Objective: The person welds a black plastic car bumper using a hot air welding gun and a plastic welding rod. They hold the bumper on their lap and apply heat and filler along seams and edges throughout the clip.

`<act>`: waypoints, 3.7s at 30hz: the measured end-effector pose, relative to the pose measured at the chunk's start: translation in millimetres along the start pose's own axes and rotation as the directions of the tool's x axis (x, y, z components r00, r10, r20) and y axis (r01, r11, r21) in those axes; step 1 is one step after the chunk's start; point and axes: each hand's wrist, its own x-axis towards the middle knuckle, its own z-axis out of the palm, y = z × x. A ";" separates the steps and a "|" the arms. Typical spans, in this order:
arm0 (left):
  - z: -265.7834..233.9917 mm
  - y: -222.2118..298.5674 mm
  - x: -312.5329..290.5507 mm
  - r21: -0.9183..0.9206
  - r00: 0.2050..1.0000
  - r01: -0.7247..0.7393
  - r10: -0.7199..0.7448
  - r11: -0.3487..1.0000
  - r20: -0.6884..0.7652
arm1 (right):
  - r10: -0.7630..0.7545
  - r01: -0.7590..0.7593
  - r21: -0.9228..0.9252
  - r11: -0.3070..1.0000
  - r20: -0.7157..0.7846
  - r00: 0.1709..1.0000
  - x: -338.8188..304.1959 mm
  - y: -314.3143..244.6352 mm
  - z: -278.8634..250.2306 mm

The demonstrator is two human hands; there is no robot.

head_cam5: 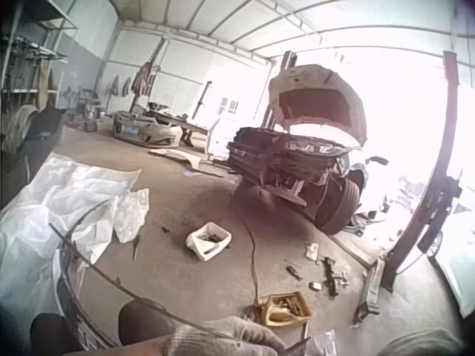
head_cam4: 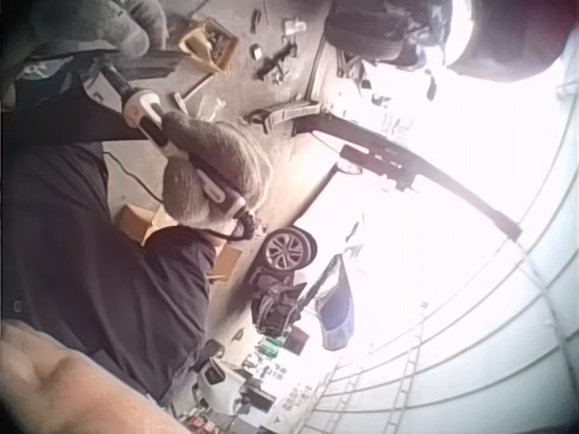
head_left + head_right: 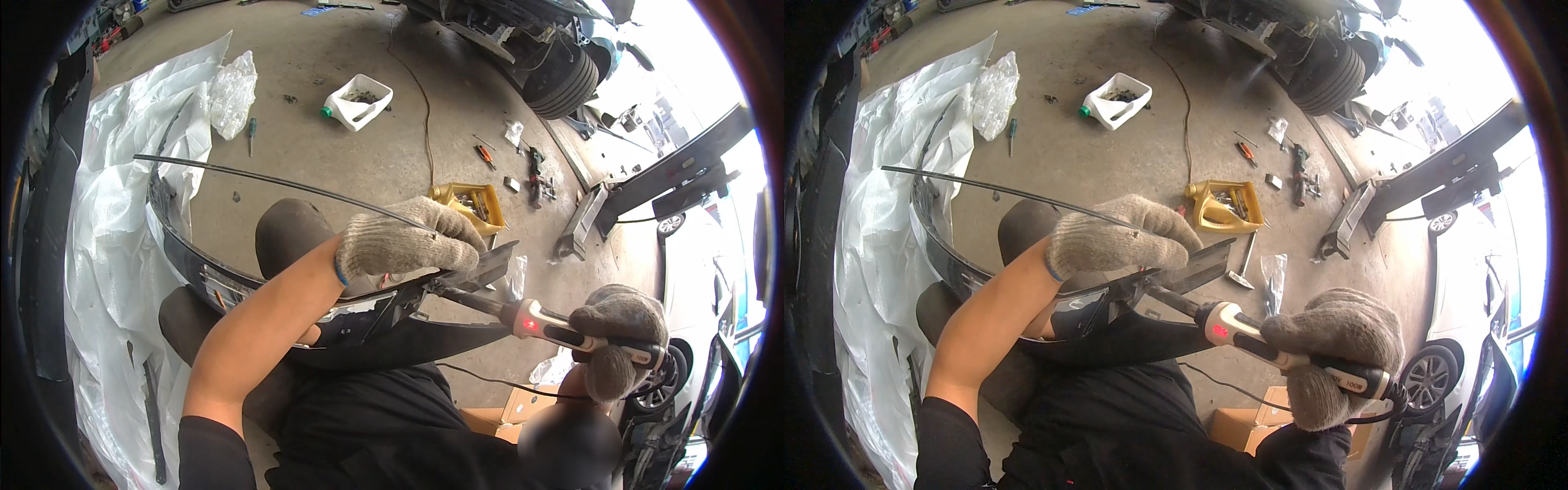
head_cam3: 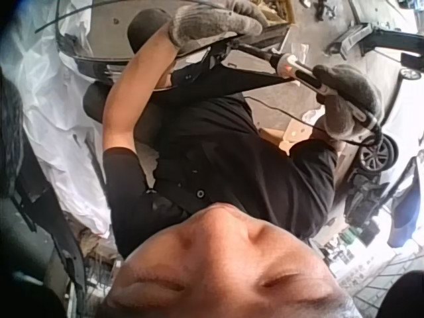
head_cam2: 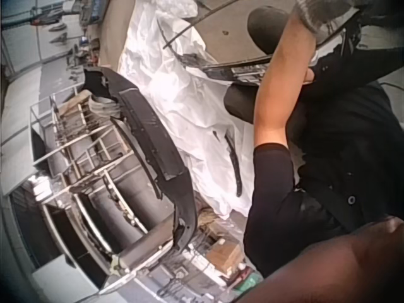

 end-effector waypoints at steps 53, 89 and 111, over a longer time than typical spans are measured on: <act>-1.2 -0.5 -0.6 0.142 0.999 -0.022 0.026 0.990 -0.028 | -0.110 0.108 0.097 0.989 0.016 0.994 20.6 -13.0 16.6; -2.2 -0.3 -2.1 0.129 0.999 -0.018 0.023 0.991 -0.034 | -0.298 0.284 0.130 0.950 0.101 0.949 20.1 10.4 4.9; -2.3 -1.2 -1.9 0.101 0.999 0.011 -0.008 0.995 -0.032 | -0.209 0.209 0.040 0.977 0.003 0.978 15.4 14.6 6.3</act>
